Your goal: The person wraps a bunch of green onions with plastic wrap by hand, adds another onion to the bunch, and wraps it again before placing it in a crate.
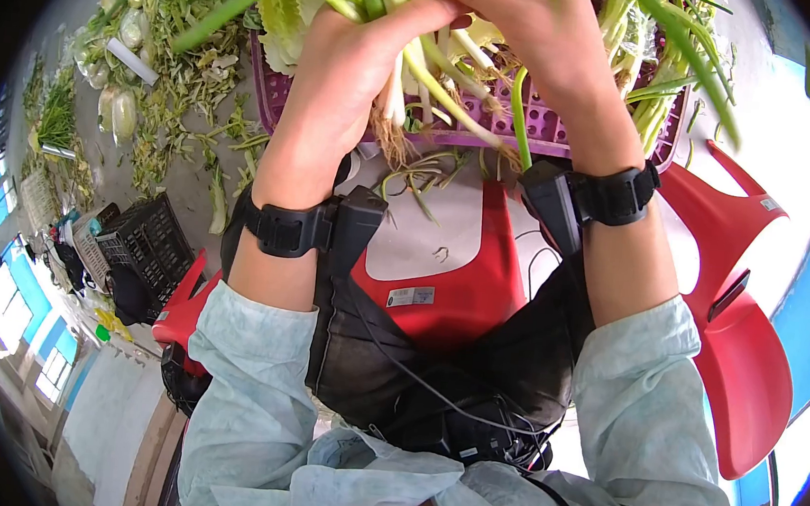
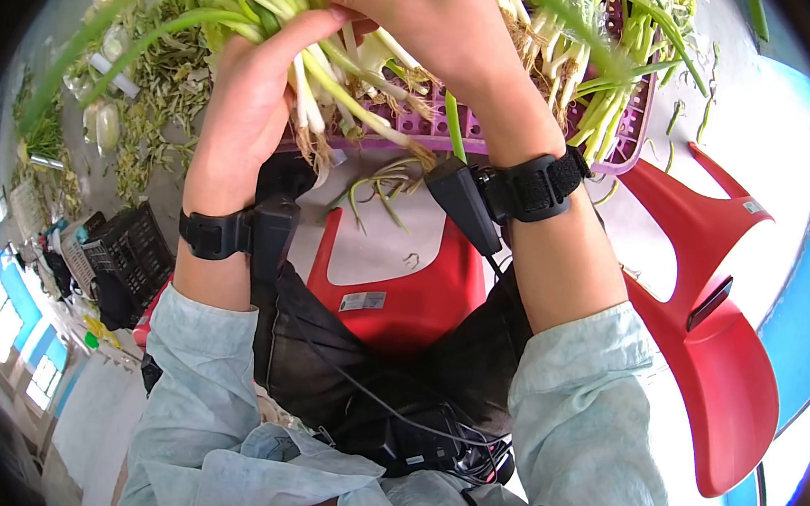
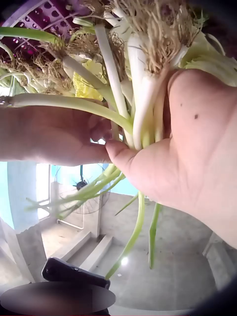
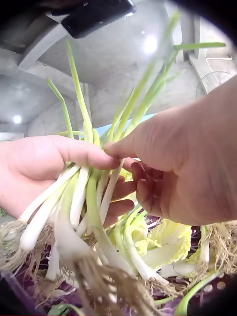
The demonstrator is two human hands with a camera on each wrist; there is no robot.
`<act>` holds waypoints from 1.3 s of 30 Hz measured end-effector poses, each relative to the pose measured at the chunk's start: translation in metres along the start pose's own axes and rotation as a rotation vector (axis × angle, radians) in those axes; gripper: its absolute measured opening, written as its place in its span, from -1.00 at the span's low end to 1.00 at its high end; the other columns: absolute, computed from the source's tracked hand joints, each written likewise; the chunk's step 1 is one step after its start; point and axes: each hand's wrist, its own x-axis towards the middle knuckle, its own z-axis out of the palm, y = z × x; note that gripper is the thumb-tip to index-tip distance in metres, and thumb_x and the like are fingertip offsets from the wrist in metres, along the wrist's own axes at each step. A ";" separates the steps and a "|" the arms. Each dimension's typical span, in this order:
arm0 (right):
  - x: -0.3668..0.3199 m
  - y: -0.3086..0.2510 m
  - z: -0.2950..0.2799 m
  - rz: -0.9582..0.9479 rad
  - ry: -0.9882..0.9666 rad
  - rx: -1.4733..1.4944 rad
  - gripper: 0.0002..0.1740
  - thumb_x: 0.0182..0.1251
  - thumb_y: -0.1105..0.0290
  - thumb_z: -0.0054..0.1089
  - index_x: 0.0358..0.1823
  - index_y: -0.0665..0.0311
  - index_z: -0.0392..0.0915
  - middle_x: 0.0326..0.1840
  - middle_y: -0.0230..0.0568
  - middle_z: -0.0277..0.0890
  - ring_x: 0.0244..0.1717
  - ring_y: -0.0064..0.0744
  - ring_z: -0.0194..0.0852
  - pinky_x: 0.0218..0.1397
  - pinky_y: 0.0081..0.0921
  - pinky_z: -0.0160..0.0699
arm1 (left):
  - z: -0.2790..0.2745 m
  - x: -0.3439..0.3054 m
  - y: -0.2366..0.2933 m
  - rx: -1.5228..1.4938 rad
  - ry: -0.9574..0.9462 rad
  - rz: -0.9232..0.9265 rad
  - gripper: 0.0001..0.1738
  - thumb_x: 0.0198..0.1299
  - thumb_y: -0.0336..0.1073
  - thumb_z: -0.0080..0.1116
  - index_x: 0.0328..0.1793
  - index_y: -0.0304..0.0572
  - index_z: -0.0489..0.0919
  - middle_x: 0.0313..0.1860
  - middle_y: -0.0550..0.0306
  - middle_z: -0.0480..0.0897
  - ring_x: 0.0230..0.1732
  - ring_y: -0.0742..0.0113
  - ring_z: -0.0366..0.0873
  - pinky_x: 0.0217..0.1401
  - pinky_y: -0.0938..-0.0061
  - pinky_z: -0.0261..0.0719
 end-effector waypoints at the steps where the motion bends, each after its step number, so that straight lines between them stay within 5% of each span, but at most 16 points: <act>1: -0.002 -0.006 0.004 0.054 0.005 0.017 -0.80 0.53 0.40 0.32 0.03 0.38 0.69 -0.28 -0.33 0.71 -0.40 -0.62 0.62 -0.38 -0.68 0.61 | -0.003 0.001 -0.002 0.025 -0.043 0.013 -0.66 0.36 -0.37 0.33 0.21 -0.33 0.63 -0.03 0.11 0.74 -0.05 0.37 0.74 -0.05 0.45 0.71; 3: -0.003 -0.001 0.006 0.035 -0.033 0.151 -0.74 0.51 0.38 0.33 0.10 0.38 0.69 -0.23 -0.25 0.75 -0.43 -0.63 0.65 -0.43 -0.71 0.64 | -0.007 0.001 0.000 0.079 -0.097 -0.008 -0.64 0.34 -0.37 0.33 0.22 -0.33 0.61 -0.06 0.16 0.72 -0.09 0.39 0.72 -0.05 0.47 0.67; 6: 0.000 0.004 0.001 0.009 -0.051 -0.003 -0.67 0.45 0.34 0.41 0.13 0.37 0.69 -0.24 -0.25 0.74 -0.46 -0.59 0.64 -0.43 -0.66 0.66 | -0.006 0.003 -0.008 0.033 -0.043 0.056 -0.65 0.32 -0.38 0.33 0.19 -0.33 0.62 -0.09 0.18 0.71 -0.13 0.39 0.70 -0.04 0.44 0.66; 7: 0.001 -0.004 0.000 -0.096 -0.058 -0.236 -0.70 0.49 0.37 0.34 0.13 0.38 0.68 -0.16 -0.22 0.74 -0.30 -0.53 0.68 -0.28 -0.55 0.69 | 0.000 0.006 -0.010 -0.019 0.009 0.126 -0.70 0.31 -0.40 0.33 0.13 -0.34 0.65 -0.18 0.19 0.69 -0.21 0.41 0.66 -0.10 0.45 0.63; 10: 0.001 -0.003 0.003 0.013 0.078 0.204 -0.73 0.52 0.41 0.16 0.10 0.38 0.68 -0.06 -0.16 0.73 -0.09 -0.46 0.67 -0.07 -0.44 0.66 | -0.001 0.009 -0.004 0.001 0.072 0.102 -0.74 0.31 -0.39 0.35 0.06 -0.34 0.66 -0.27 0.19 0.67 -0.29 0.44 0.60 -0.17 0.47 0.57; 11: 0.011 0.030 -0.009 -0.150 0.074 0.055 -0.66 0.47 0.42 0.05 0.15 0.40 0.65 0.05 -0.04 0.70 0.08 -0.34 0.64 0.14 -0.38 0.56 | 0.006 0.007 -0.001 -0.093 0.154 0.077 -0.83 0.31 -0.38 0.36 -0.05 -0.27 0.64 -0.36 0.23 0.61 -0.36 0.46 0.54 -0.23 0.49 0.51; 14: -0.001 0.014 -0.002 0.031 0.174 -0.731 -0.62 0.38 0.37 0.20 0.15 0.42 0.63 0.03 0.12 0.68 0.07 -0.09 0.67 0.19 -0.28 0.56 | -0.004 0.011 0.000 -0.195 0.089 0.075 -0.85 0.31 -0.37 0.38 -0.18 -0.17 0.58 -0.40 0.27 0.54 -0.40 0.47 0.50 -0.26 0.50 0.48; 15: 0.000 0.037 -0.006 -0.184 0.179 -0.833 -0.58 0.28 0.33 0.30 0.12 0.41 0.63 0.02 0.21 0.66 0.09 0.10 0.65 0.20 -0.18 0.57 | -0.003 0.010 0.002 -0.208 0.094 0.071 -0.84 0.31 -0.36 0.38 -0.20 -0.15 0.56 -0.42 0.28 0.52 -0.40 0.47 0.49 -0.26 0.50 0.48; 18: -0.004 0.046 0.001 -0.393 0.186 -1.013 -0.64 0.27 0.34 0.33 0.03 0.40 0.66 -0.04 0.21 0.68 0.08 0.16 0.64 0.18 -0.12 0.60 | 0.003 0.008 0.004 -0.221 0.102 0.071 -0.81 0.31 -0.35 0.39 -0.23 -0.12 0.54 -0.44 0.29 0.49 -0.42 0.47 0.46 -0.28 0.49 0.47; 19: -0.002 0.061 0.004 -0.512 0.290 -1.115 -0.63 0.22 0.32 0.31 0.06 0.25 0.65 -0.24 0.03 0.75 -0.09 0.09 0.73 0.12 -0.09 0.64 | 0.003 0.007 0.003 -0.209 0.101 0.078 -0.81 0.31 -0.35 0.39 -0.23 -0.12 0.54 -0.44 0.29 0.49 -0.43 0.47 0.47 -0.28 0.49 0.47; 22: -0.003 0.061 -0.003 -0.151 0.126 -1.165 -0.56 0.20 0.34 0.23 0.14 0.22 0.67 -0.15 0.05 0.76 0.02 0.16 0.68 0.26 -0.03 0.56 | 0.002 0.006 0.003 -0.170 0.102 0.074 -0.82 0.32 -0.34 0.39 -0.22 -0.14 0.55 -0.44 0.28 0.50 -0.43 0.47 0.47 -0.28 0.48 0.48; 28: -0.005 0.055 -0.002 -0.122 0.127 -1.169 -0.57 0.18 0.39 0.24 0.12 0.20 0.69 -0.02 0.03 0.75 0.07 0.14 0.66 0.23 -0.07 0.57 | 0.001 0.003 0.004 -0.102 0.103 0.058 -0.82 0.32 -0.31 0.39 -0.22 -0.18 0.59 -0.45 0.26 0.53 -0.43 0.45 0.50 -0.26 0.47 0.50; 34: -0.003 0.069 -0.006 -0.328 0.156 -1.192 -0.55 0.12 0.36 0.29 0.10 0.19 0.72 -0.02 0.06 0.71 0.06 0.16 0.62 0.28 -0.07 0.55 | 0.002 0.004 0.005 -0.069 0.123 0.045 -0.80 0.31 -0.28 0.41 -0.26 -0.18 0.60 -0.45 0.25 0.56 -0.43 0.44 0.52 -0.28 0.48 0.50; 37: -0.002 0.065 -0.004 -0.354 0.189 -1.198 -0.59 0.20 0.34 0.31 0.09 0.27 0.70 -0.11 -0.04 0.71 -0.03 -0.06 0.66 0.18 -0.22 0.60 | 0.003 0.003 0.005 -0.057 0.137 0.043 -0.79 0.30 -0.27 0.42 -0.27 -0.18 0.61 -0.45 0.24 0.56 -0.43 0.44 0.53 -0.29 0.49 0.50; 39: -0.002 0.048 -0.002 -0.288 0.167 -1.026 -0.63 0.24 0.34 0.34 0.04 0.36 0.66 -0.08 0.10 0.69 0.00 0.12 0.66 0.13 -0.17 0.62 | 0.003 0.003 0.005 -0.054 0.139 0.041 -0.80 0.30 -0.27 0.42 -0.25 -0.17 0.61 -0.45 0.24 0.56 -0.43 0.44 0.53 -0.29 0.48 0.50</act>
